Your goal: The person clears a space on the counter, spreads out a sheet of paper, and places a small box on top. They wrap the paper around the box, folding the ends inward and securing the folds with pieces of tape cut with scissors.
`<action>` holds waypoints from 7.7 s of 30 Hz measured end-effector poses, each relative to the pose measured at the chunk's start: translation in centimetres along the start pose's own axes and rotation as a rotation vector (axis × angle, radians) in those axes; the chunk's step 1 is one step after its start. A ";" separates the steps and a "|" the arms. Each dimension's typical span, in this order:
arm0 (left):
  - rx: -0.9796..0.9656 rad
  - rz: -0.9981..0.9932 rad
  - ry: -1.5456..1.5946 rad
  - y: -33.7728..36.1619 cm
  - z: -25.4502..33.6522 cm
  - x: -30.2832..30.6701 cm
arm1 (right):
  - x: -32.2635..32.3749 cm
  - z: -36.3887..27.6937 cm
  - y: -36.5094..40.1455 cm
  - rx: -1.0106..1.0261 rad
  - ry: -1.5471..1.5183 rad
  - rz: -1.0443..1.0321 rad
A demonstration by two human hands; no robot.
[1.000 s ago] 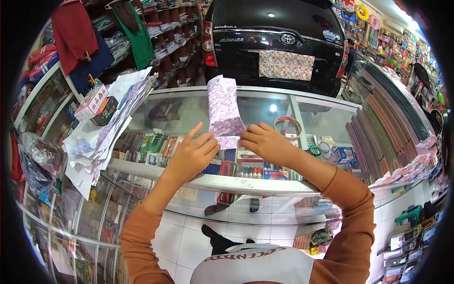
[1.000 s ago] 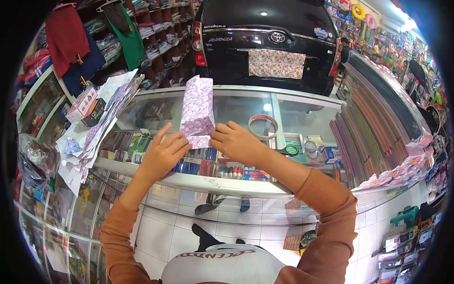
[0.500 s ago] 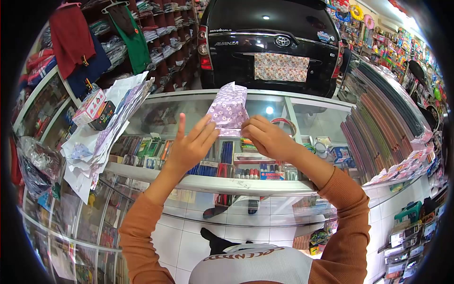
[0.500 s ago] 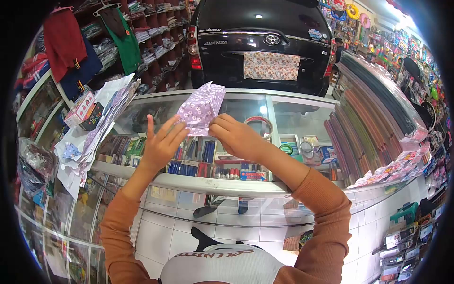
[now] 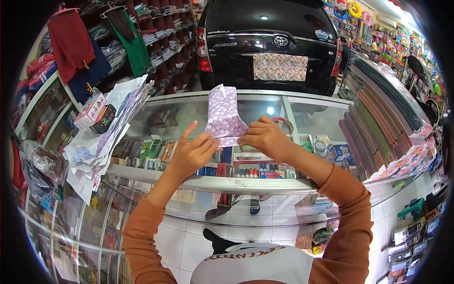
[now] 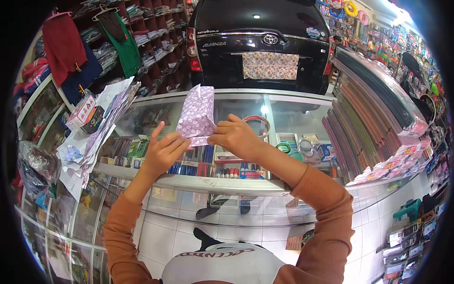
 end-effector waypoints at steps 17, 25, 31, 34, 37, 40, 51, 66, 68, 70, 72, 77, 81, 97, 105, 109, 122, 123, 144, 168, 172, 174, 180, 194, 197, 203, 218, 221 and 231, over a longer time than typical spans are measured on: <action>0.359 -0.082 0.538 -1.2 -0.4 1.1 | 1.1 -0.5 -0.5 -0.122 -0.308 0.085; 0.404 -0.135 0.706 -1.0 -0.2 -0.7 | 0.3 -0.1 -1.3 -0.011 -0.166 -0.058; 0.459 -0.125 0.703 -1.5 -0.4 -0.8 | -1.4 -0.2 -1.0 -0.034 -0.207 0.052; 0.503 -0.110 0.672 -2.8 0.1 -0.7 | -1.5 -0.1 -1.0 -0.097 -0.315 0.122; 0.533 -0.101 0.703 -2.8 0.1 -2.2 | -1.9 -0.4 -0.8 -0.247 -0.405 0.184; 0.579 -0.092 0.756 -2.9 -0.1 -3.1 | -2.0 -0.6 -0.8 -0.310 -0.387 0.181; 0.845 -0.037 0.903 -0.7 -1.0 -4.3 | -2.6 1.1 0.1 -0.611 -0.662 0.032; 0.467 0.066 0.705 -2.7 -0.1 -1.8 | -1.0 0.6 -0.8 -0.254 -0.436 0.157; 0.476 0.037 0.791 -2.4 -0.2 -2.2 | -0.9 0.6 -0.7 -0.293 -0.441 0.116; 0.526 -0.001 0.864 -1.8 -0.3 -2.3 | -1.5 0.7 -0.6 -0.272 -0.447 0.145; 0.505 0.023 0.838 -1.8 -0.2 -2.2 | -1.7 0.7 -0.6 -0.262 -0.453 0.154; 0.529 0.068 0.911 -2.9 0.6 -0.9 | -0.8 0.8 -0.6 -0.254 -0.475 0.124; 0.441 0.079 0.873 -1.4 0.2 -1.5 | -1.5 0.7 -0.6 -0.222 -0.412 0.154; 0.443 0.092 0.741 -3.5 0.9 -0.5 | -1.8 1.2 -0.7 -0.176 -0.510 0.205; 0.584 -0.068 1.095 -0.9 -2.0 -3.3 | -0.8 1.2 -0.9 -0.133 -0.504 0.210; 0.529 -0.057 1.093 -0.9 -2.2 -3.7 | -0.8 0.7 -1.2 -0.130 -0.420 0.220; 0.503 -0.066 1.039 -1.4 -2.0 -3.1 | -1.1 -0.1 -1.5 -0.057 -0.284 0.263; 0.500 -0.063 1.038 -1.4 -2.0 -3.1 | -0.7 -0.3 -1.7 -0.043 -0.249 0.255; 0.119 0.072 0.630 -2.1 -1.8 -1.7 | -0.2 -1.9 -2.4 0.079 -0.189 0.268; 0.534 -0.075 1.092 -2.6 -1.2 -2.2 | -0.2 0.2 -0.9 -0.197 -0.549 0.193; 0.537 -0.120 1.081 -2.1 -1.4 -2.3 | -0.8 1.1 -0.9 -0.192 -0.644 0.224; 0.508 -0.099 1.075 -2.2 -1.3 -2.4 | -0.8 0.9 -1.1 -0.191 -0.577 0.239; 0.518 -0.159 1.058 -2.2 -1.2 -3.3 | -0.4 1.2 -0.9 -0.173 -0.577 0.183; 0.554 -0.270 1.282 -1.8 -2.2 -2.9 | -0.2 2.1 -0.5 -0.252 -0.716 0.182; 0.583 -0.269 1.307 -2.0 -2.3 -3.1 | -0.2 1.5 -0.8 -0.233 -0.625 0.209; 0.532 -0.268 1.226 -2.1 -2.4 -2.9 | -0.7 1.3 -1.2 -0.215 -0.591 0.266; 0.563 -0.122 0.765 -1.4 -0.8 -1.5 | -3.4 -0.2 0.3 -0.712 -0.449 0.054; 0.758 -0.093 0.817 -0.2 -0.2 -0.9 | -2.7 -0.9 -1.2 -0.719 -0.371 -0.124; 0.943 -0.072 0.924 -0.9 2.7 -0.3 | -1.1 -2.0 -2.0 -0.481 -0.511 0.413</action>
Point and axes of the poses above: each hand's wrist, its own y-axis away from the middle knuckle, its own x-axis out of the back of the hand, z = x × y, the point moved 1 cm from there along -y, towards the middle knuckle, and after that the axes turned 2 degrees about x, right-handed, at the moved point
